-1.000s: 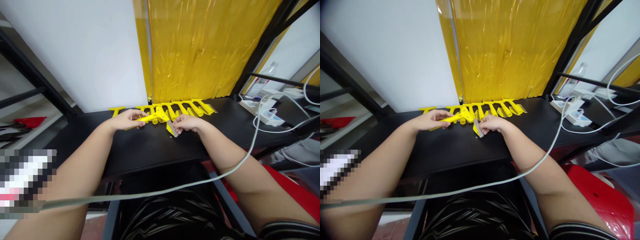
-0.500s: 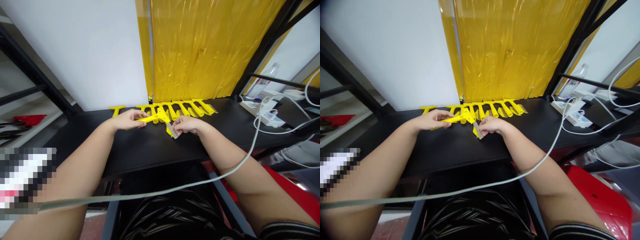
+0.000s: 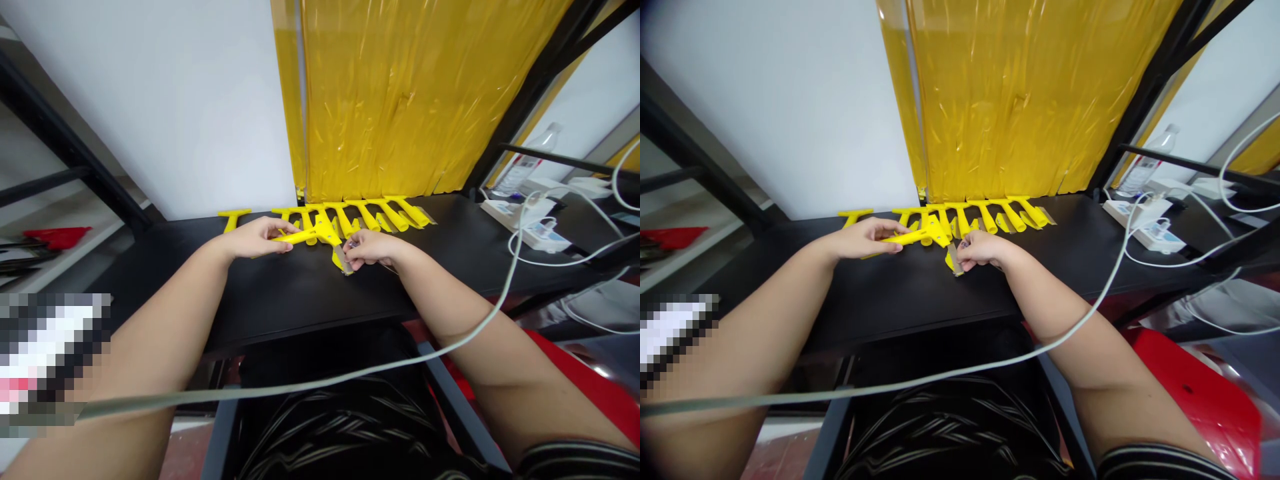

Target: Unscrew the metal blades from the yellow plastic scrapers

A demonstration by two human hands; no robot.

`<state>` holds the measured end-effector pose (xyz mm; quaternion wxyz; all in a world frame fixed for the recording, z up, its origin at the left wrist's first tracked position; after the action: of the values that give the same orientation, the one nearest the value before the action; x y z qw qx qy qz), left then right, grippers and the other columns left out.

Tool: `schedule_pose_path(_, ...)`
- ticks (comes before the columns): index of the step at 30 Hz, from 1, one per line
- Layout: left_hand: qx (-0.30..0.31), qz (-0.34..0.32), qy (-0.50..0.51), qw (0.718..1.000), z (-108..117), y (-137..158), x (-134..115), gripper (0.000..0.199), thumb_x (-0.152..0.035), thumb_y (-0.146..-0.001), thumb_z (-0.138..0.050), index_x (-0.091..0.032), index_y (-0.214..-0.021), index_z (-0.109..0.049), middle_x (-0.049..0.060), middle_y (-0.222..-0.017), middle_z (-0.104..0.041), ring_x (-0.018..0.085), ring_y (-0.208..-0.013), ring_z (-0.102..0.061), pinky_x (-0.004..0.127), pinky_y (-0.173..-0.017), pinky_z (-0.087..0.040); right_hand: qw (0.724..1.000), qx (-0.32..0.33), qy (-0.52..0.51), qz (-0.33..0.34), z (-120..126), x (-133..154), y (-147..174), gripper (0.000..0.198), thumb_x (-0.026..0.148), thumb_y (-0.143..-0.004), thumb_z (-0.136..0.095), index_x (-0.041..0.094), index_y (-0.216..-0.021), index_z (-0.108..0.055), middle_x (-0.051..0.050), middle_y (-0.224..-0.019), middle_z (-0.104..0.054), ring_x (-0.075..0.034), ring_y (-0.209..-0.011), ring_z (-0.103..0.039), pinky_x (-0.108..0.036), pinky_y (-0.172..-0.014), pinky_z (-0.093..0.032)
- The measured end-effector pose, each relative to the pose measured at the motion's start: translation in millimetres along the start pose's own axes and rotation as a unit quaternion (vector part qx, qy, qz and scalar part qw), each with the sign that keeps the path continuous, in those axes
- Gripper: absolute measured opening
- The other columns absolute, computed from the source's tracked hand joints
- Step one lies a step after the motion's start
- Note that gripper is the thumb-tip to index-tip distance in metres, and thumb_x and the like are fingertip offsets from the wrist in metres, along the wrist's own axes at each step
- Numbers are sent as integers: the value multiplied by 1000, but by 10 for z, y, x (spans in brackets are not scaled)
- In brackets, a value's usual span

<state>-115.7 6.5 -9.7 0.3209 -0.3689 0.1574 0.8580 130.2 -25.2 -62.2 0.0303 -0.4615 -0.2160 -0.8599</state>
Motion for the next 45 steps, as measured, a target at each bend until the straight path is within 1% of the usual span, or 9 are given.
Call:
schedule_pose_path(7, -2, 4, 1, 1000, 1, 1, 7, 59, -41, -78, -78, -17, -130, -67, 11, -110, -74, 19, -88, -71, 34, -85, -57, 1000, -8, 26, 6, 6, 14, 29, 14, 13, -76, -73, 17, -84, -62, -4, -68, -71, -11, -59, -65, -17, -38, -21)
schedule_pose_path(15, 1, 1, -3, 1000, -4, 2, -7, 57, -41, -79, -77, -18, -130, -68, 11, -109, -74, 18, -88, -70, 34, -84, -57, 1000, 12, 2, -6, -10, 18, 57, 18, 11, -75, -74, 18, -86, -62, -5, -72, -74, -13, -64, -69, -17, -38, -22)
schedule_pose_path(19, 5, -3, -2, 1000, -9, 3, -7, 55, -42, -79, -78, -18, -128, -68, 10, -106, -74, 18, -87, -70, 33, -83, -57, 1000, -10, 27, -8, 27, 29, 87, 21, 12, -76, -77, 19, -83, -59, -3, -64, -70, -13, -59, -67, -19, -39, -24)
schedule_pose_path(24, 15, -4, -11, 1000, -38, -4, -7, 55, -42, -79, -77, -19, -128, -69, 9, -106, -74, 18, -86, -68, 31, -81, -55, 996, -41, 42, 63, 79, 126, 79, 18, 16, -81, -77, 18, -85, -59, 0, -69, -68, -9, -51, -59, -22, -53, -43)
schedule_pose_path(29, 55, 7, -62, 997, -62, 34, -73, 44, -39, -75, -76, -18, -114, -74, 7, -103, -74, 18, -87, -66, 28, -78, -50, 977, -54, 146, 143, 71, 221, 71, 26, 25, -79, -80, 19, -99, -65, 3, -74, -65, -10, -58, -57, -25, -61, -42)
schedule_pose_path(32, 113, 24, -90, 989, -87, 96, -80, 40, -35, -73, -75, -19, -109, -76, 5, -99, -75, 18, -85, -65, 27, -76, -48, 968, -37, 162, 188, 39, 250, 75, 31, 24, -79, -78, 19, -108, -69, 3, -75, -63, -12, -67, -56, -26, -67, -42)
schedule_pose_path(36, 172, 57, -109, 977, -114, 164, -31, 37, -31, -70, -75, -21, -105, -78, 3, -96, -75, 19, -83, -65, 25, -75, -47, 968, -5, 157, 197, 7, 231, 64, 35, 26, -79, -77, 18, -113, -73, 1, -79, -66, -13, -70, -58, -27, -69, -42)
schedule_pose_path(41, 160, 82, -143, 973, -113, 147, 21, 38, -29, -66, -76, -21, -103, -79, 3, -90, -73, 19, -79, -62, 26, -71, -45, 969, 7, 156, 193, 0, 221, 59, 35, 29, -78, -78, 17, -112, -75, 0, -81, -67, -14, -73, -59, -27, -71, -43)
schedule_pose_path(45, 155, 62, -158, 973, -144, 117, 15, 37, -29, -66, -76, -20, -101, -77, 3, -88, -72, 17, -75, -61, 25, -67, -44, 970, 14, 153, 190, -7, 219, 65, 36, 31, -78, -79, 17, -111, -75, 0, -81, -67, -14, -72, -59, -27, -69, -43)
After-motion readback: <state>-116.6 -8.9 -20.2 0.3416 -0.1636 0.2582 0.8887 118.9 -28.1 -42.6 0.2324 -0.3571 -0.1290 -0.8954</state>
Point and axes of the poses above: each hand's wrist, its own y-axis away from the middle knuckle, its own z-axis out of the back of the hand, x = y × z, the point moved 7 cm from there along -y, towards the middle knuckle
